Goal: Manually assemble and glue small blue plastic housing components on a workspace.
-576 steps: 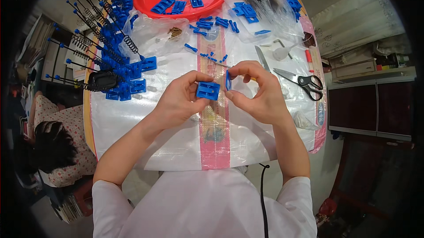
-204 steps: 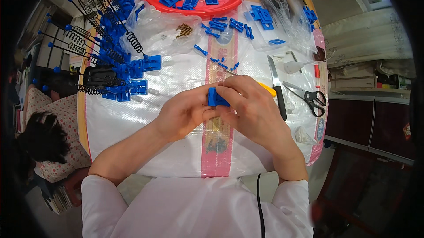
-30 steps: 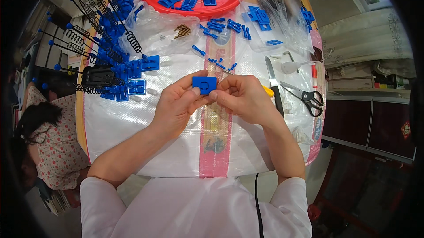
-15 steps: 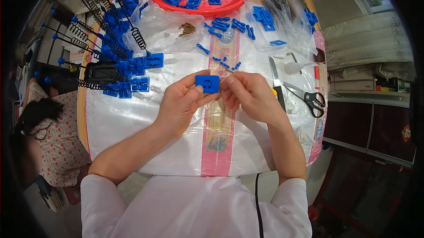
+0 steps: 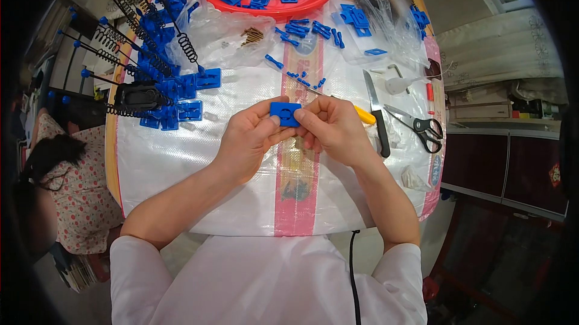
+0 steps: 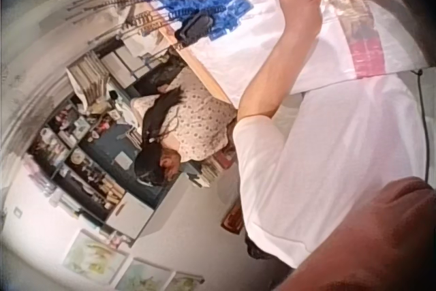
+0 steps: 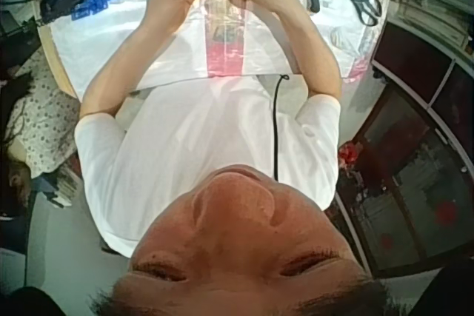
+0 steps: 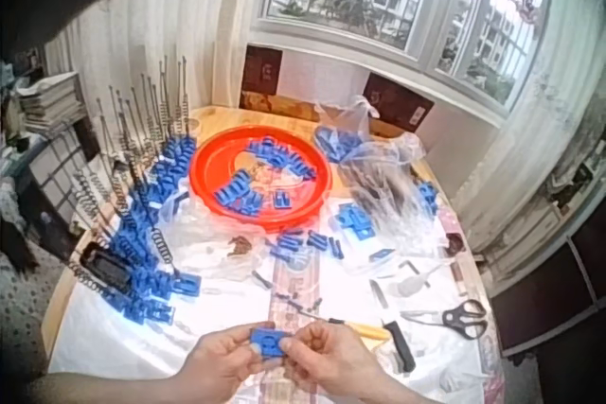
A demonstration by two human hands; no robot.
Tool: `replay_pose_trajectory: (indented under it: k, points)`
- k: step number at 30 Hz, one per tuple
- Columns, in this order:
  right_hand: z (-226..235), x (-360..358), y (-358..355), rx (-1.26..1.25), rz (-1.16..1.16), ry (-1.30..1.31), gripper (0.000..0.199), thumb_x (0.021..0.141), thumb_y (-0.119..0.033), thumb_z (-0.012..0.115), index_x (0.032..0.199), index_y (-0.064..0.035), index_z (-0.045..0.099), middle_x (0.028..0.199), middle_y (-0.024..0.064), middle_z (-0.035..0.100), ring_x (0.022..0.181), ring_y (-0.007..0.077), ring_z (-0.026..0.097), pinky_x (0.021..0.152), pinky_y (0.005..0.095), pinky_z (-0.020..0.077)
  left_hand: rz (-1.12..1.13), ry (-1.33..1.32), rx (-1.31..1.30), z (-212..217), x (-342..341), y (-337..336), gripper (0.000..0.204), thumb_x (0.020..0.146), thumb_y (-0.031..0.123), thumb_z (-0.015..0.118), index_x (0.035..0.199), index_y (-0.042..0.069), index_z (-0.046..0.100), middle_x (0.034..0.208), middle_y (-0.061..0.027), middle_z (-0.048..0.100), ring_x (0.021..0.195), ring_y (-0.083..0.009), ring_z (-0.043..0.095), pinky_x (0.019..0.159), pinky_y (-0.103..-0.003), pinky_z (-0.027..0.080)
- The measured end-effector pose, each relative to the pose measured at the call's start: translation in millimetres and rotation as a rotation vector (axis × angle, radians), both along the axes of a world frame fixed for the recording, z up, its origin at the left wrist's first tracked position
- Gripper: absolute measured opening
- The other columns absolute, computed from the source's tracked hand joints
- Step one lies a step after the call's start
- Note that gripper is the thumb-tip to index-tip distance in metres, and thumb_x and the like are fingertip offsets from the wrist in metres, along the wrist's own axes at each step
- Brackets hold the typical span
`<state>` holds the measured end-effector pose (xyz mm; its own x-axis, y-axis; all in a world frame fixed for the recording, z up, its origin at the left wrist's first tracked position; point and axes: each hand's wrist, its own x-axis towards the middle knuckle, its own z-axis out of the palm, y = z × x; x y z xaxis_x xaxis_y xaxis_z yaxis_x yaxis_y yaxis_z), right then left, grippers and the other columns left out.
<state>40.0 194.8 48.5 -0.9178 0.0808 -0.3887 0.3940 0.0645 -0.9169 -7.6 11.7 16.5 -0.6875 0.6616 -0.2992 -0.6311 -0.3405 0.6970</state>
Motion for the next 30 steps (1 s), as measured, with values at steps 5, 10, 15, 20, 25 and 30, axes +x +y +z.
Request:
replay_pose_trajectory:
  k: [5, 10, 15, 20, 25, 30]
  points:
    - [-5.7, 9.7, -7.0, -0.027, -0.063, 0.011, 0.02, 0.094, -0.014, 0.063, 0.091, 0.0051, 0.059, 0.07, 0.0069, 0.065, 0.056, 0.0084, 0.061, 0.046, 0.0229, 0.044, -0.036, 0.009, 0.006, -2.7, 4.8, 0.5, 0.043, 0.099, 0.009, 0.051, 0.137, -0.009, 0.042, 0.124, -0.018, 0.059, 0.117, -0.0239, 0.061, 0.106, -0.04, 0.049]
    - [-14.9, 17.5, -12.1, -0.03, -0.105, 0.076, 0.018, 0.095, -0.012, 0.062, 0.091, 0.0045, 0.058, 0.069, 0.0058, 0.063, 0.054, 0.0078, 0.058, 0.046, 0.0234, 0.0432, -0.064, 0.014, 0.004, -4.4, 7.2, 0.8, 0.043, 0.099, 0.009, 0.051, 0.137, -0.009, 0.043, 0.125, -0.0173, 0.059, 0.117, -0.0231, 0.061, 0.106, -0.038, 0.05]
    - [-23.4, 21.8, -11.9, 0.017, -0.119, 0.12, 0.017, 0.095, -0.011, 0.061, 0.091, 0.0043, 0.058, 0.069, 0.0052, 0.062, 0.054, 0.0076, 0.057, 0.046, 0.0233, 0.0424, -0.075, 0.039, 0.005, -1.2, 10.0, 2.6, 0.042, 0.099, 0.009, 0.052, 0.137, -0.009, 0.044, 0.125, -0.0174, 0.059, 0.117, -0.0228, 0.061, 0.106, -0.038, 0.049]
    - [-16.4, 23.1, -9.2, -0.046, -0.121, 0.099, 0.017, 0.096, -0.012, 0.061, 0.092, 0.0044, 0.058, 0.071, 0.0054, 0.063, 0.054, 0.0075, 0.058, 0.047, 0.0227, 0.0432, -0.073, 0.094, -0.043, -1.2, 9.1, 3.9, 0.043, 0.1, 0.011, 0.05, 0.136, -0.011, 0.044, 0.123, -0.0186, 0.06, 0.115, -0.0248, 0.063, 0.106, -0.039, 0.05]
    - [-12.0, 24.7, -4.0, -0.085, -0.092, 0.101, 0.018, 0.096, -0.013, 0.061, 0.092, 0.0039, 0.058, 0.072, 0.0051, 0.064, 0.055, 0.0074, 0.059, 0.047, 0.0221, 0.0439, -0.141, 0.054, 0.036, 1.7, -2.7, -1.5, 0.043, 0.101, 0.018, 0.044, 0.131, -0.013, 0.048, 0.118, -0.0204, 0.063, 0.108, -0.0271, 0.066, 0.096, -0.038, 0.056]
    - [-6.5, 27.4, -3.9, -0.088, -0.073, 0.081, 0.019, 0.096, -0.014, 0.062, 0.091, 0.0033, 0.058, 0.073, 0.0054, 0.065, 0.056, 0.0076, 0.06, 0.048, 0.0216, 0.044, -0.108, 0.11, -0.071, -1.8, -8.1, -4.4, 0.036, 0.099, 0.016, 0.049, 0.119, -0.012, 0.056, 0.094, -0.0175, 0.067, 0.086, -0.0215, 0.069, 0.079, -0.033, 0.06]
